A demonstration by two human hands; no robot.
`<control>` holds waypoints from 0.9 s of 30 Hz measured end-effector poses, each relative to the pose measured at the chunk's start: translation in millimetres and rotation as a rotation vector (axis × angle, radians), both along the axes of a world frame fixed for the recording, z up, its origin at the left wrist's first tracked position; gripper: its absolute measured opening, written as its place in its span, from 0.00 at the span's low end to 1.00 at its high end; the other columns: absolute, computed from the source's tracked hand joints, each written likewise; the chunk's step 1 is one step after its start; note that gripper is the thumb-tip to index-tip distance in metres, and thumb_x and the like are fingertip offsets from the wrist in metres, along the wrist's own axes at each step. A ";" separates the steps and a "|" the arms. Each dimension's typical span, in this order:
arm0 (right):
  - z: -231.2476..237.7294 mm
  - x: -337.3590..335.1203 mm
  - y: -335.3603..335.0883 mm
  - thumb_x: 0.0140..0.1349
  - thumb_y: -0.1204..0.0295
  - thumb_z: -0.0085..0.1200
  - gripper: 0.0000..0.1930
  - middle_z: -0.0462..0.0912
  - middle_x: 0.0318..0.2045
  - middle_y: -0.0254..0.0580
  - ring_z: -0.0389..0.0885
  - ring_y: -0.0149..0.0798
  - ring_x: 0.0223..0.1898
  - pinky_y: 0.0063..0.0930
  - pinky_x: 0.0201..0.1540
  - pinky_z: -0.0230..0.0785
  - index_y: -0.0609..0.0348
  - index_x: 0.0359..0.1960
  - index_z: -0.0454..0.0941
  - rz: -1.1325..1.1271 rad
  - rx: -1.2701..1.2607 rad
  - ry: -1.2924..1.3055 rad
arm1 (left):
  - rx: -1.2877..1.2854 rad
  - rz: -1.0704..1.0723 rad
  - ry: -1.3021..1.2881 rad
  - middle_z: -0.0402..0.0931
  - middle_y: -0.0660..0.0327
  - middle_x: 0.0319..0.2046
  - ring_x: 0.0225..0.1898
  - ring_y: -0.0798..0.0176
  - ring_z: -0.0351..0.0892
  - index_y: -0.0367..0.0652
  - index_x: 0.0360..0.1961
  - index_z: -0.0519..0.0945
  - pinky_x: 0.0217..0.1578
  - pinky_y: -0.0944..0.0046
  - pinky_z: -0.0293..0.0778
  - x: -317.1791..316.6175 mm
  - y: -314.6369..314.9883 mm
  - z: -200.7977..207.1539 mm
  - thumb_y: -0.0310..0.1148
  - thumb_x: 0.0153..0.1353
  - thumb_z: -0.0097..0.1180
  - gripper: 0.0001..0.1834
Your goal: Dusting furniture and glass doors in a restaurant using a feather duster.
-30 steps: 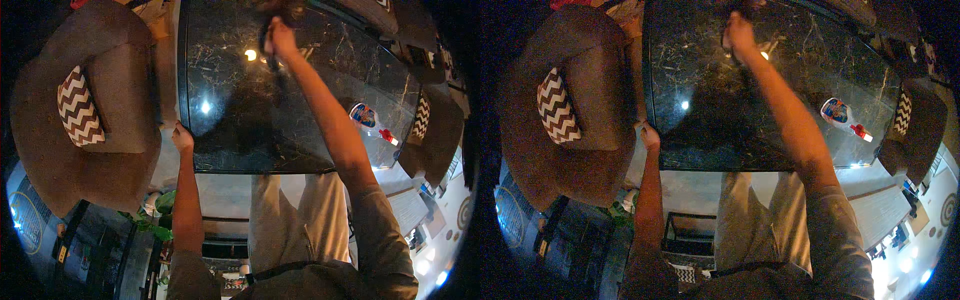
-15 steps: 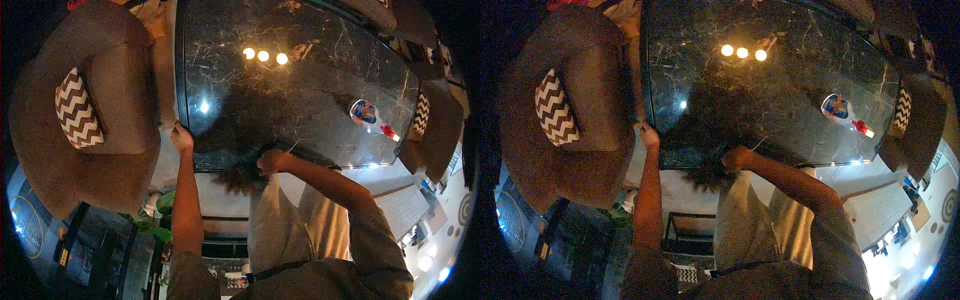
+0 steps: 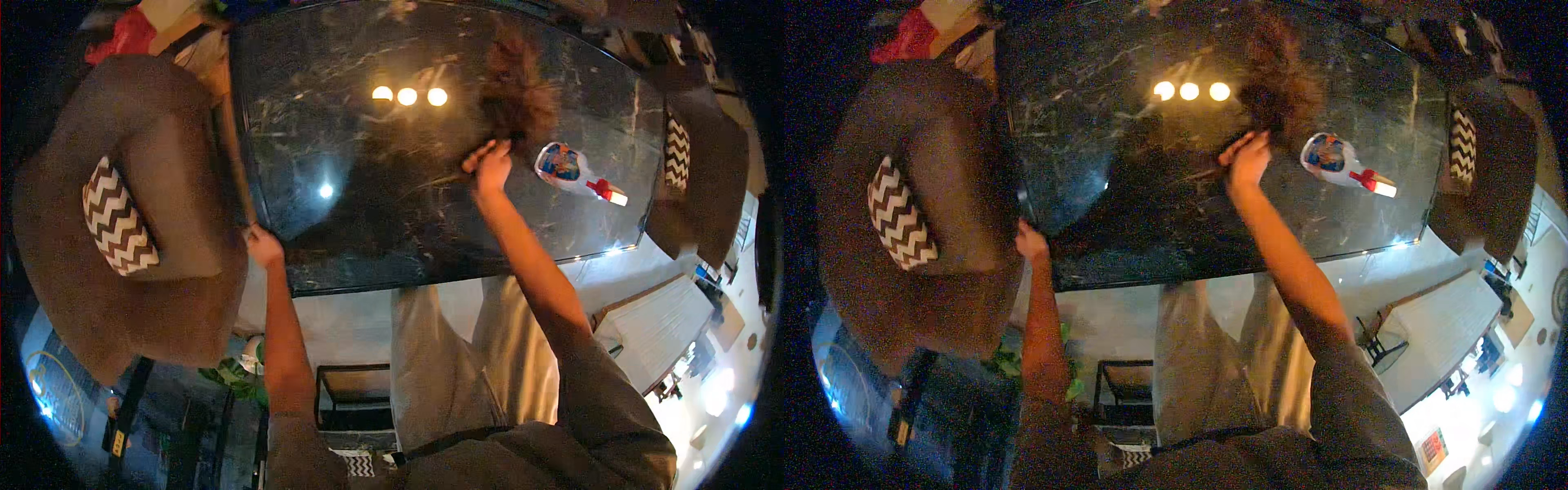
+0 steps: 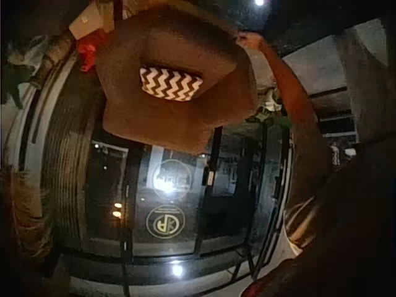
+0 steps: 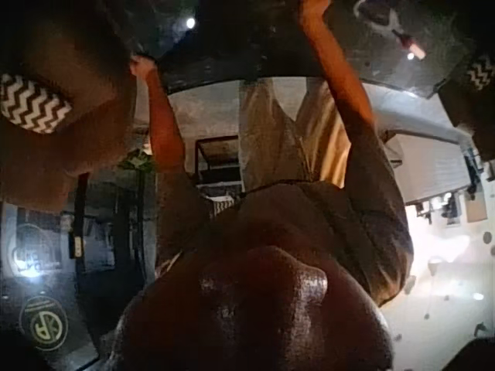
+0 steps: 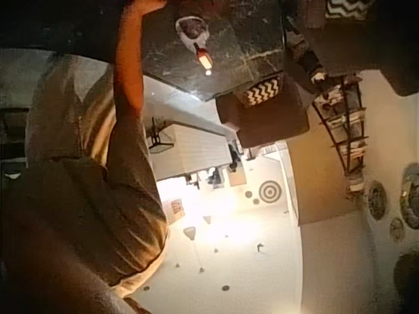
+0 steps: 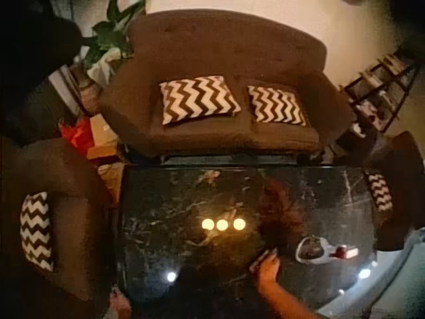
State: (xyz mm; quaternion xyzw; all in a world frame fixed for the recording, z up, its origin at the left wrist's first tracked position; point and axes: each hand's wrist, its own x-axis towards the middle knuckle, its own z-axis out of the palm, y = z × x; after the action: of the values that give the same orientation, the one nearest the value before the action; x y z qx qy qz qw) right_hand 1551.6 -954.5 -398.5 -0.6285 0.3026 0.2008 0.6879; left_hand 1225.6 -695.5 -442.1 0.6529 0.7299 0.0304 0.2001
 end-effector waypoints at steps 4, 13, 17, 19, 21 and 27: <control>-15.1 -51.9 -62.3 0.67 0.59 0.41 0.15 0.71 0.17 0.43 0.70 0.45 0.17 0.39 0.21 0.65 0.57 0.30 0.69 0.663 -0.227 -0.301 | 0.386 -0.175 -0.025 0.75 0.39 0.37 0.39 0.36 0.74 0.31 0.39 0.78 0.39 0.45 0.69 5.7 -11.3 9.8 0.45 0.63 0.40 0.25; 31.1 -72.2 -229.2 0.62 0.58 0.47 0.16 0.79 0.30 0.55 0.77 0.58 0.34 0.47 0.35 0.70 0.59 0.34 0.75 1.686 -0.374 -0.292 | 0.465 -0.703 -0.532 0.56 0.42 0.60 0.63 0.45 0.53 0.27 0.59 0.57 0.63 0.48 0.45 157.9 -156.2 36.7 0.39 0.65 0.43 0.28; 38.8 -26.3 -333.6 0.62 0.60 0.48 0.15 0.79 0.29 0.54 0.78 0.55 0.32 0.42 0.34 0.71 0.60 0.38 0.75 1.328 -0.502 -0.165 | 0.022 -1.079 -0.623 0.59 0.43 0.60 0.65 0.43 0.50 0.30 0.58 0.60 0.64 0.40 0.34 251.9 -259.6 53.3 0.37 0.61 0.47 0.28; 41.8 3.3 -378.3 0.63 0.65 0.48 0.12 0.79 0.28 0.49 0.78 0.46 0.28 0.36 0.31 0.70 0.63 0.35 0.75 1.052 -0.535 -0.154 | -0.060 -1.309 -0.651 0.58 0.43 0.60 0.66 0.44 0.50 0.30 0.59 0.60 0.64 0.39 0.32 285.0 -288.6 51.2 0.38 0.55 0.52 0.33; 29.2 30.3 -455.7 0.64 0.70 0.46 0.10 0.77 0.24 0.41 0.73 0.36 0.23 0.31 0.27 0.66 0.64 0.32 0.74 0.668 -0.493 -0.153 | 0.036 -1.464 -0.477 0.58 0.44 0.61 0.66 0.46 0.50 0.29 0.59 0.60 0.64 0.38 0.31 321.9 -328.1 50.4 0.39 0.53 0.53 0.35; 49.8 104.7 -501.0 0.63 0.72 0.46 0.06 0.72 0.20 0.38 0.70 0.34 0.21 0.31 0.23 0.64 0.63 0.36 0.71 0.183 -0.598 -0.249 | 0.141 -1.226 -0.222 0.53 0.44 0.63 0.67 0.48 0.47 0.32 0.60 0.62 0.65 0.40 0.33 317.2 -355.5 27.3 0.49 0.55 0.52 0.38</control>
State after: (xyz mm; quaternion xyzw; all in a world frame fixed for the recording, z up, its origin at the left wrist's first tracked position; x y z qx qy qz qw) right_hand 1656.3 -1455.4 -348.7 -0.8468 0.2040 0.0857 0.4838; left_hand 1542.8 -1051.0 -414.8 0.9574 0.1939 0.0258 0.2125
